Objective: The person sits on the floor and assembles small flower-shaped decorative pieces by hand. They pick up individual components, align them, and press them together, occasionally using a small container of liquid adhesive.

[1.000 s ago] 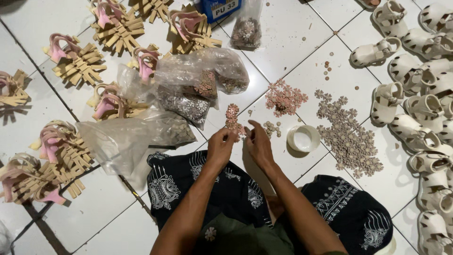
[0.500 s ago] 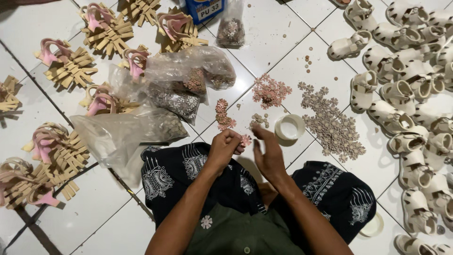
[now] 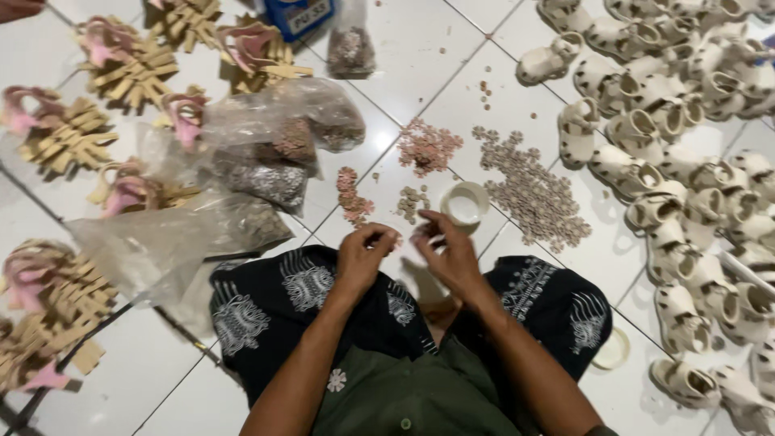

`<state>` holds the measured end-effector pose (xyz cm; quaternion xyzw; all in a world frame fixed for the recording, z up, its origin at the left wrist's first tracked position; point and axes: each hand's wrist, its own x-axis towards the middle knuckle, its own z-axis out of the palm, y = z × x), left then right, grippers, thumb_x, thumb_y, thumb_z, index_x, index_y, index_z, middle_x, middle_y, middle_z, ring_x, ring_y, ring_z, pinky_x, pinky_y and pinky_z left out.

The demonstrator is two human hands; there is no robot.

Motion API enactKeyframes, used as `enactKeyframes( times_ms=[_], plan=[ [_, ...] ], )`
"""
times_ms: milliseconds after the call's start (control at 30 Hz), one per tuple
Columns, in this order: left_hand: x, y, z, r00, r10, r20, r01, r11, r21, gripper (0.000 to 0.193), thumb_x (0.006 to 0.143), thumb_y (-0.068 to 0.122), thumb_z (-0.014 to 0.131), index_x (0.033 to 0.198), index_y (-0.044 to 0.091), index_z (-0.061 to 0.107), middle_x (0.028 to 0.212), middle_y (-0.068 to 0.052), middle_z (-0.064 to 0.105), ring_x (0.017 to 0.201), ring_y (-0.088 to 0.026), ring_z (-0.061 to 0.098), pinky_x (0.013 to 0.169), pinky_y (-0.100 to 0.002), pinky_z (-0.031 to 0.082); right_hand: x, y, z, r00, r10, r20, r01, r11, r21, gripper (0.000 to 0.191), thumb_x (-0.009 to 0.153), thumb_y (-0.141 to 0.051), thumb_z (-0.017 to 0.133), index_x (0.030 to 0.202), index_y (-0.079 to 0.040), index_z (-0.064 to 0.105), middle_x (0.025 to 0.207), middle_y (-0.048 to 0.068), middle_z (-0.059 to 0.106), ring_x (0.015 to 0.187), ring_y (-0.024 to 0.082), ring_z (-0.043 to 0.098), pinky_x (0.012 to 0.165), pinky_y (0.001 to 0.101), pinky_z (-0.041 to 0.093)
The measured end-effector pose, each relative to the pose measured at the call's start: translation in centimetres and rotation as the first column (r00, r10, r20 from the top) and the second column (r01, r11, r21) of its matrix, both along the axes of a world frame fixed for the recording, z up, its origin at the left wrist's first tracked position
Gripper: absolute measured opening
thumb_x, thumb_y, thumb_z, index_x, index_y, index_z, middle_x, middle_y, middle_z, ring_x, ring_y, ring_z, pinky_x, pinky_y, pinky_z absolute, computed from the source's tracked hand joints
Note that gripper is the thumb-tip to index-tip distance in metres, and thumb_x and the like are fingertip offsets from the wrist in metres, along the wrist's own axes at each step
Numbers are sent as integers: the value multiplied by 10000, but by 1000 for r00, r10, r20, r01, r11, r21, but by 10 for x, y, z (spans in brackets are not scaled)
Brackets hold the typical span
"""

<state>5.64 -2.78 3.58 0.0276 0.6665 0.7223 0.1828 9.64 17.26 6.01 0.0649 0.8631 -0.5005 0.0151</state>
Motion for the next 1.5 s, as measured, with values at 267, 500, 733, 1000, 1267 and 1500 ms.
enactKeyframes(
  times_ms=[267, 500, 733, 1000, 1267, 1500],
  plan=[
    [-3, -9, 2, 967, 91, 237, -98, 995, 18, 245, 961, 180, 706, 1091, -24, 746, 857, -103, 753, 770, -147, 729, 654, -269, 572, -28, 98, -63, 978, -14, 206, -163, 562, 811, 757, 910, -767, 400, 1412, -244, 619, 1686, 217, 49, 1524, 460, 41, 1155, 666, 208],
    [-7, -8, -4, 938, 127, 322, -159, 984, 76, 169, 952, 116, 690, 1062, -13, 687, 894, -138, 776, 782, -174, 754, 691, -280, 602, -34, 95, -75, 969, -19, 245, -185, 602, 777, 810, 892, -826, 330, 1361, -261, 672, 1718, 166, -5, 1559, 438, -50, 1220, 627, 75],
    [-5, -8, -21, 970, 115, 213, -139, 985, 102, 169, 977, 80, 724, 1094, -42, 723, 904, -114, 717, 805, -147, 663, 731, -267, 557, -37, 96, -80, 967, -18, 254, -186, 632, 752, 785, 905, -810, 339, 1314, -250, 706, 1714, 160, 6, 1567, 442, -55, 1241, 640, 79],
    [-6, -6, -12, 948, 86, 305, -111, 992, 67, 207, 934, 98, 702, 1116, 0, 709, 895, -113, 766, 814, -155, 740, 711, -253, 578, -34, 105, -91, 991, 23, 130, -114, 650, 752, 721, 881, -763, 496, 1170, -168, 783, 1700, 225, 79, 1542, 465, -17, 1192, 679, 86],
    [-3, -4, -5, 957, 74, 280, -105, 990, 98, 254, 976, 135, 660, 1155, -43, 693, 1001, -150, 789, 876, -187, 769, 758, -266, 598, -31, 93, -48, 986, -81, 146, -9, 848, 530, 445, 842, -517, 752, 800, -74, 775, 1675, 213, 246, 1567, 445, 60, 1203, 679, 87],
    [6, 8, 6, 979, 28, 201, -55, 990, 132, 252, 989, 152, 648, 1163, -25, 694, 973, -145, 789, 898, -179, 777, 764, -276, 612, -4, 21, 10, 996, -89, 23, 92, 986, -137, 281, 949, -172, 706, 1198, -54, 651, 1201, 124, 726, 1037, 206, 718, 929, 345, 601]
  ],
)
